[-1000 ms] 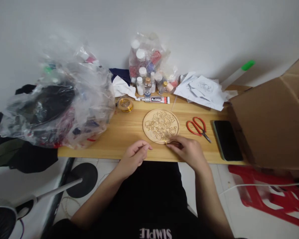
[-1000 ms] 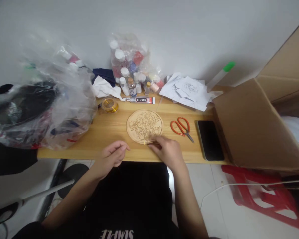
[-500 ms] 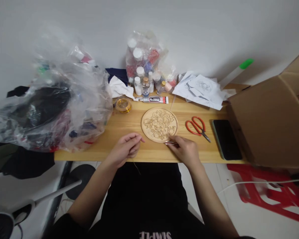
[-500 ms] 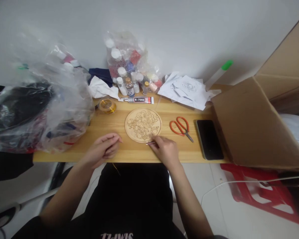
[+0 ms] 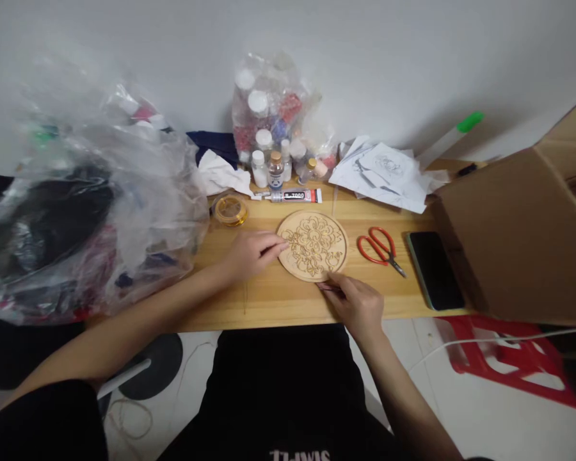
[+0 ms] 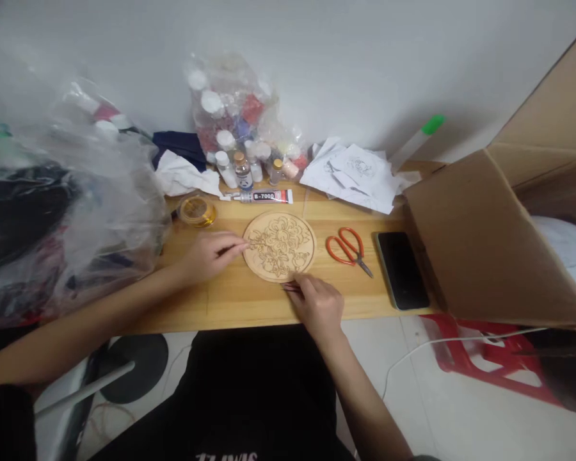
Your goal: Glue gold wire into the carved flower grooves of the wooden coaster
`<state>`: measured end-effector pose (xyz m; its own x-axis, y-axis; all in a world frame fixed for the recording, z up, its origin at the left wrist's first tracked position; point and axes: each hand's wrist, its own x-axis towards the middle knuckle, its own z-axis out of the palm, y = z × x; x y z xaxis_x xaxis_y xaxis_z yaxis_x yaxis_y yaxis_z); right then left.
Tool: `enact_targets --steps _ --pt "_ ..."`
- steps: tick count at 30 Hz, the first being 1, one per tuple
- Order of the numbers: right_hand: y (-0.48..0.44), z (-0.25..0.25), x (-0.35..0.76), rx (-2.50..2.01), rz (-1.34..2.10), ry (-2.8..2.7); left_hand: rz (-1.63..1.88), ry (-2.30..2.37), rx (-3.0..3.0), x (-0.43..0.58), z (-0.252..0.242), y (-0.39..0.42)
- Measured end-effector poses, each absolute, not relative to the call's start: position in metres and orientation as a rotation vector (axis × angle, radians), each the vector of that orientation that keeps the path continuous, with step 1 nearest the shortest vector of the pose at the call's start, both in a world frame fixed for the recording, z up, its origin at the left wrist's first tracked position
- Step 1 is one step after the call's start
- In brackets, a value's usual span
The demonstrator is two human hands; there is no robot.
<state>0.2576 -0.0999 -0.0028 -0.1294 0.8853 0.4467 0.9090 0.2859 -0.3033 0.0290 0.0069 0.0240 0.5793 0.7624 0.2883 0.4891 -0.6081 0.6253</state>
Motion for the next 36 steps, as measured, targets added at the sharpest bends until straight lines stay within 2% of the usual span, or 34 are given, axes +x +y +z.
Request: enact_targets --steps 2,4,9,13,20,24,29,33,36 --pt "-0.100 0.008 0.258 -1.594 0.077 -1.965 0.801 0.897 2.470 0.025 0.016 0.005" --pt "-0.092 0.025 0.260 -1.580 0.349 -1.866 0.818 0.863 2.548 0.021 0.010 0.001" --pt "-0.031 0.061 0.255 -1.424 0.748 -1.791 0.675 1.008 2.588 0.016 0.005 -0.012" --pt "0.009 0.056 0.238 -1.203 0.976 -1.839 0.697 1.059 2.611 0.016 0.002 -0.019" --pt "0.014 0.037 0.234 -1.052 1.199 -1.286 0.737 0.950 2.512 0.015 -0.006 -0.026" --pt "0.015 0.040 0.243 -0.955 1.373 -1.208 0.690 0.920 2.480 0.013 -0.009 -0.027" --pt "0.010 0.036 0.242 -1.076 1.239 -1.567 0.734 0.881 2.493 0.013 -0.009 -0.026" --pt "0.010 0.027 0.235 -1.049 0.799 -2.271 0.732 0.907 2.514 0.013 -0.008 -0.027" --pt "0.011 0.021 0.230 -0.966 0.572 -2.456 0.779 0.858 2.562 0.012 -0.006 -0.027"
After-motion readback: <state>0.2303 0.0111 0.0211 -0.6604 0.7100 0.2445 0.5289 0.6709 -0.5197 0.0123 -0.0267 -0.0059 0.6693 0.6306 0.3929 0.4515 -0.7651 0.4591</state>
